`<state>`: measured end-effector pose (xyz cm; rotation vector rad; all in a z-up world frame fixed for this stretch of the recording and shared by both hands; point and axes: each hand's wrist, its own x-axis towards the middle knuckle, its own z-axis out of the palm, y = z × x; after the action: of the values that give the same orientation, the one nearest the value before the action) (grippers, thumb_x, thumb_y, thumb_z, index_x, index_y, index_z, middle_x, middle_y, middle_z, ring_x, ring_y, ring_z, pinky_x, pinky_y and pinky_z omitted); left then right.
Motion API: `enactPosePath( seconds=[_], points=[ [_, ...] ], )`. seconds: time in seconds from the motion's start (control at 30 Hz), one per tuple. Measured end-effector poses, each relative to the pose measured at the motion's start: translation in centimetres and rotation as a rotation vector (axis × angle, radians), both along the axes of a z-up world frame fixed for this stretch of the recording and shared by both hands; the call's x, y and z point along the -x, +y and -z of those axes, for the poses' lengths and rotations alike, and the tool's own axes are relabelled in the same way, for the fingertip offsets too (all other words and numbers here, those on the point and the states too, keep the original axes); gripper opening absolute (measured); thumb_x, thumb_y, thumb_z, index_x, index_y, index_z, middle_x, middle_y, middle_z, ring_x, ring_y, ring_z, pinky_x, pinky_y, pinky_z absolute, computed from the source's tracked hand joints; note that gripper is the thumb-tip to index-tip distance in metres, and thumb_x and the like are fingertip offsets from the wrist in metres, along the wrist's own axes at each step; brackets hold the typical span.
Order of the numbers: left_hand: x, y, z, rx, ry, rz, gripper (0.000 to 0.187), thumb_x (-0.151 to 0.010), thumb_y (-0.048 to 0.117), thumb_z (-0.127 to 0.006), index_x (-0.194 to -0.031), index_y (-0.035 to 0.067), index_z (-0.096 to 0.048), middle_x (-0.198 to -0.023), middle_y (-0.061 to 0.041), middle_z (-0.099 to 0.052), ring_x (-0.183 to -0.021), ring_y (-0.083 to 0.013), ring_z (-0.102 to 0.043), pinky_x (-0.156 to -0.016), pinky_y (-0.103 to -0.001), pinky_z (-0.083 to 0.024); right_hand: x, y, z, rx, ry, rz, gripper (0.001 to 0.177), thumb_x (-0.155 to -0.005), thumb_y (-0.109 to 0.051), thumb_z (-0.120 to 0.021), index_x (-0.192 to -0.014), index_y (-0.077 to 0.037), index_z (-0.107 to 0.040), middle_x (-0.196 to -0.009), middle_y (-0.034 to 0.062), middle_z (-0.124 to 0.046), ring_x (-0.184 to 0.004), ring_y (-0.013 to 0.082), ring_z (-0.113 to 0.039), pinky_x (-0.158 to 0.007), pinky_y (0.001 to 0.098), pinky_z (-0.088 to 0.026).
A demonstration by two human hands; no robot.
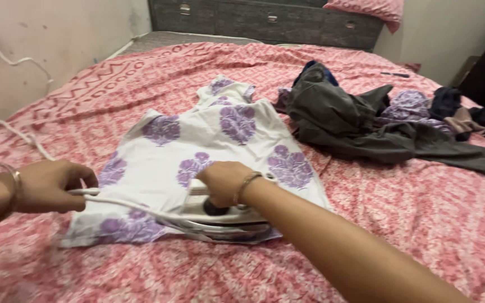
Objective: The person irons a white top with purple floral patterns on a bed. They repeatedly smooth the fabric, pick up the iron, and press different sections of the garment, including the sleeves and body, before setting the iron down and adjusting the cloth again.
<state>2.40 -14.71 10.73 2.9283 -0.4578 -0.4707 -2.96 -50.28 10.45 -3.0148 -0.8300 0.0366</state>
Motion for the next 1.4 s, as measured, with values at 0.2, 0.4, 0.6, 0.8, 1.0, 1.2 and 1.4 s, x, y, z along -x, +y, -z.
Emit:
enactPosePath(
  seconds=[0.2, 0.4, 0.6, 0.8, 1.0, 1.2, 1.4],
  points=[
    [1.4, 2.8, 0.1, -0.009, -0.046, -0.174, 0.032, -0.081, 0.015, -0.076, -0.113, 0.016, -0.073, -0.097, -0.006, -0.078, -0.09, -0.0204, -0.074, -0.085, -0.037, -0.061, -0.9, 10.9, -0.4, -0.009, 0.018, 0.036, 0.032, -0.078, -0.015, -0.073, -0.109, -0.008, -0.074, -0.109, 0.0181, -0.074, -0.103, 0.032, -0.072, -0.088, 0.0423, -0.058],
    [3.3, -0.1, -1.3, -0.092, -0.034, -0.242, 0.03, -0.095, 0.008, -0.06, -0.115, 0.022, -0.077, -0.102, 0.001, -0.077, -0.095, -0.0154, -0.07, -0.09, -0.036, -0.059, -0.7, 14.3, 0.0, -0.124, 0.025, 0.255, 0.025, -0.082, -0.013, -0.074, -0.106, -0.008, -0.077, -0.113, 0.0169, -0.075, -0.107, 0.0308, -0.073, -0.089, 0.0406, -0.059],
    [3.0, -3.6, -1.2, -0.168, -0.091, -0.133, 0.036, -0.095, 0.003, -0.06, -0.124, 0.021, -0.071, -0.108, -0.004, -0.078, -0.098, -0.0179, -0.073, -0.091, -0.037, -0.058, -1.2, 9.7, 1.4, -0.174, 0.004, 0.537, 0.034, -0.101, -0.038, -0.061, -0.112, -0.01, -0.076, -0.114, 0.0149, -0.075, -0.107, 0.03, -0.073, -0.086, 0.0419, -0.06],
    [4.5, -8.2, -1.4, -0.086, -0.042, -0.101, 0.037, -0.093, 0.001, -0.059, -0.124, 0.019, -0.068, -0.107, -0.003, -0.082, -0.102, -0.0164, -0.077, -0.092, -0.034, -0.058, -0.6, -0.8, 1.6, -0.051, -0.029, 0.783, 0.026, -0.1, -0.022, -0.058, -0.119, -0.012, -0.073, -0.127, 0.0133, -0.07, -0.117, 0.0312, -0.069, -0.09, 0.0443, -0.059],
    [5.2, -10.8, -1.1, -0.031, -0.15, 0.035, 0.03, -0.091, 0.007, -0.064, -0.118, 0.018, -0.069, -0.101, -0.003, -0.081, -0.1, -0.0201, -0.075, -0.09, -0.036, -0.057, 0.9, -11.1, 1.4, -0.038, -0.107, 1.033, 0.033, -0.104, -0.016, -0.046, -0.122, -0.011, -0.074, -0.132, 0.0133, -0.068, -0.123, 0.0325, -0.066, -0.096, 0.0452, -0.058],
    [4.7, -11.7, -1.0, 0.001, -0.174, 0.085, 0.023, -0.088, 0.008, -0.065, -0.109, 0.016, -0.071, -0.103, -0.002, -0.081, -0.1, -0.0202, -0.076, -0.09, -0.036, -0.058, 2.9, -14.8, -0.4, -0.056, -0.075, 1.026, 0.033, -0.092, -0.016, -0.063, -0.122, -0.008, -0.074, -0.131, 0.0182, -0.068, -0.122, 0.0357, -0.066, -0.098, 0.0456, -0.056],
    [3.9, -11.2, -0.3, 0.074, -0.241, 0.11, 0.024, -0.085, 0.006, -0.064, -0.105, 0.016, -0.073, -0.103, 0.001, -0.081, -0.1, -0.0173, -0.077, -0.091, -0.034, -0.06, 3.0, -11.8, -0.8, 0.013, 0.1, 0.712, 0.046, -0.076, -0.018, -0.076, -0.118, -0.001, -0.072, -0.12, 0.0247, -0.072, -0.111, 0.0355, -0.072, -0.096, 0.0416, -0.057]
  ],
)
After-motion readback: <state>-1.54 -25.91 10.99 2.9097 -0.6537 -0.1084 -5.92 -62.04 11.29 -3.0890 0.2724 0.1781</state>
